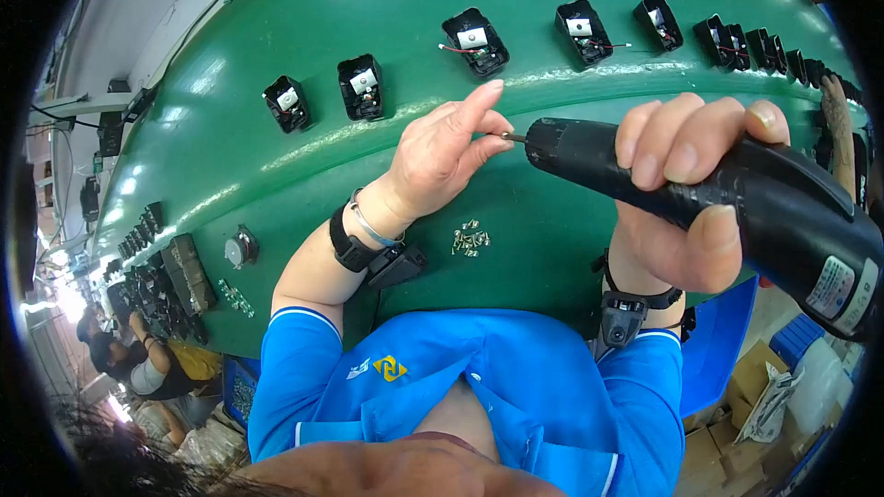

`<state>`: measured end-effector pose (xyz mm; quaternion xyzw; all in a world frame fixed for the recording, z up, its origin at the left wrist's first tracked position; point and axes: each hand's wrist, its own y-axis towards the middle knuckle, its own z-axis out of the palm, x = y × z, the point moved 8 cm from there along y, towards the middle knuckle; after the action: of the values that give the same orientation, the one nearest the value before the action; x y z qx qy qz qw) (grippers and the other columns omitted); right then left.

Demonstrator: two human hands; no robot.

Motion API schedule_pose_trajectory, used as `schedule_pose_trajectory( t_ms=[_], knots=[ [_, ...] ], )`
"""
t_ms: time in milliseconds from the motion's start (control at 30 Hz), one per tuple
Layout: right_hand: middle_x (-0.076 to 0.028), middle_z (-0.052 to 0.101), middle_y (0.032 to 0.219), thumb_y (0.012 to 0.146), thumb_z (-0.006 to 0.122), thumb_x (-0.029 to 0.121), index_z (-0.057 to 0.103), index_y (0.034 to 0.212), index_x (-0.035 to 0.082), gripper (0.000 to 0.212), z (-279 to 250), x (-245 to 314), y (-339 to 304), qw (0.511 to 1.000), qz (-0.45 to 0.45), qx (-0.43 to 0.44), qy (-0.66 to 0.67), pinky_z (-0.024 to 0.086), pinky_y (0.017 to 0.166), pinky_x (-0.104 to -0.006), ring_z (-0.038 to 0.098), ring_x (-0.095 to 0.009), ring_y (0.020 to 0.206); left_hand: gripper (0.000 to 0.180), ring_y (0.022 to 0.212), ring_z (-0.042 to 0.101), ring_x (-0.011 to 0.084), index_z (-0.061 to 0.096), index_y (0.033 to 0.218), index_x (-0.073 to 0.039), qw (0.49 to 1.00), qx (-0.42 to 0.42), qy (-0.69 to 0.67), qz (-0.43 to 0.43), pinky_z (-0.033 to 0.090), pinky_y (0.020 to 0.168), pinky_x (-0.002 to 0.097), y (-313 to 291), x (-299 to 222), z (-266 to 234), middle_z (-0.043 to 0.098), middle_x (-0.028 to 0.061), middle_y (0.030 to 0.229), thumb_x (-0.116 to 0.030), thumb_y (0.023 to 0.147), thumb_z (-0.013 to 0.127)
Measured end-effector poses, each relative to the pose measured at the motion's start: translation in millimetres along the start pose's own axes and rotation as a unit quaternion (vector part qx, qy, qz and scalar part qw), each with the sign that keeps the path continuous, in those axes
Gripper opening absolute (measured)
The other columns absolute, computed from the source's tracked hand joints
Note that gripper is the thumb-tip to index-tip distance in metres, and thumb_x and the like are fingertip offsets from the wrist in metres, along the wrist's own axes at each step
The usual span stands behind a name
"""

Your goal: The person picks up a screw and uses a power screwdriver to fasten it into a black housing. They then pick up a circuit board from a tray and place it into another black housing.

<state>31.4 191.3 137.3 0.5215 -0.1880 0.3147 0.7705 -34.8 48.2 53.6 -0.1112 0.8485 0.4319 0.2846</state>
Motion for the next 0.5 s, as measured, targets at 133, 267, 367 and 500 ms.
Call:
schedule_pose_trajectory(
  t_ms=[133,267,367,500],
  knots=[
    [-0.004,0.047,0.079,0.074,0.056,0.023,0.035,0.118,0.007,0.051,5.8,-1.2,1.2,0.999,0.004,0.023,-0.023,0.039,0.056,-0.03,0.047,-0.015,0.062,0.069,0.066,0.055,0.0218,0.031,0.124,-0.002,1.0,0.005,0.008,0.027,0.046,0.059,0.0313,1.8,-5.4,2.6,0.056,0.0068,0.072,0.0,0.064,0.065],
    [-0.005,0.047,0.077,0.074,0.057,0.022,0.035,0.118,0.007,0.052,5.6,-0.3,3.2,0.999,0.014,0.038,-0.03,0.039,0.055,-0.0298,0.047,-0.015,0.061,0.069,0.064,0.054,0.0222,0.031,0.125,-0.002,0.999,0.02,-0.031,-0.009,0.045,0.058,0.0316,6.4,-1.0,8.5,0.055,0.0067,0.071,0.0,0.064,0.064],
    [-0.005,0.047,0.077,0.074,0.057,0.022,0.035,0.117,0.006,0.051,6.9,-11.7,4.2,0.999,0.028,0.034,0.003,0.039,0.055,-0.0298,0.047,-0.015,0.061,0.07,0.067,0.056,0.023,0.032,0.124,-0.003,0.998,0.06,0.003,-0.005,0.046,0.062,0.0315,3.5,-4.3,5.6,0.058,0.0058,0.074,0.002,0.062,0.065],
    [-0.005,0.048,0.078,0.074,0.056,0.021,0.035,0.116,0.006,0.049,-3.8,2.8,7.5,0.999,0.019,0.027,-0.006,0.038,0.056,-0.0297,0.046,-0.015,0.061,0.07,0.072,0.056,0.0246,0.035,0.122,-0.003,0.992,0.12,0.002,0.022,0.045,0.067,0.034,17.9,-7.7,19.2,0.058,0.0067,0.08,-0.005,0.061,0.069]
  ],
)
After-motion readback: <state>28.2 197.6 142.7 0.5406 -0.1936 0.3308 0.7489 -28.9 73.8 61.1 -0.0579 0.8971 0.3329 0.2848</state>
